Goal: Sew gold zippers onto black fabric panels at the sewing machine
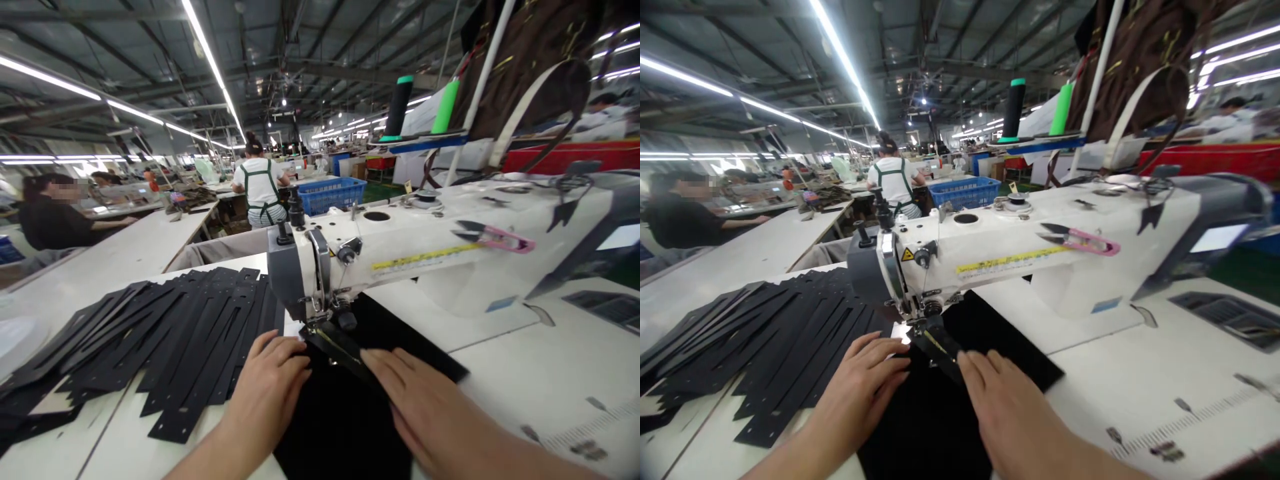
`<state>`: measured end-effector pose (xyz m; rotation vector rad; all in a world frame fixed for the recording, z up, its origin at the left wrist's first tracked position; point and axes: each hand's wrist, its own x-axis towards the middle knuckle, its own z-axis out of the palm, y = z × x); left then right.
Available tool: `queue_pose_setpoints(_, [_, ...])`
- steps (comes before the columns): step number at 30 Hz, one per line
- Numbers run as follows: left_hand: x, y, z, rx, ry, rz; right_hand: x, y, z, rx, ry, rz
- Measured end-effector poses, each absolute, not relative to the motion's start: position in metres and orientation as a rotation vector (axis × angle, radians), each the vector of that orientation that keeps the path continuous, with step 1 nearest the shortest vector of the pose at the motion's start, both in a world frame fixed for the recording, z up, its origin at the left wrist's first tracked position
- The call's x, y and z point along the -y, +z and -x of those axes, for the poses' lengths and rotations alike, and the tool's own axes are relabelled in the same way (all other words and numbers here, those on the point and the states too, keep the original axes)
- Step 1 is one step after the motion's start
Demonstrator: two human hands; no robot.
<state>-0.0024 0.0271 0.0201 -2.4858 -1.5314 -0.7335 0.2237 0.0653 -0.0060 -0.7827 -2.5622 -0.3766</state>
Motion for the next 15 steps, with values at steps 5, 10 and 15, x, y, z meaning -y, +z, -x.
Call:
queue_pose_setpoints(5, [0.006,0.022,-0.002,1.498,-0.855,2.482,-0.026,-0.013,-0.237,2.465,-0.389,0.723])
queue_pose_setpoints(10, [0.020,0.016,-0.008,1.477,-0.905,2.423,-0.030,-0.009,-0.258,2.481,-0.191,0.780])
queue_pose_setpoints(15, [0.024,0.019,-0.013,1.559,-0.689,2.482,-0.032,0.015,-0.256,2.278,0.992,1.017])
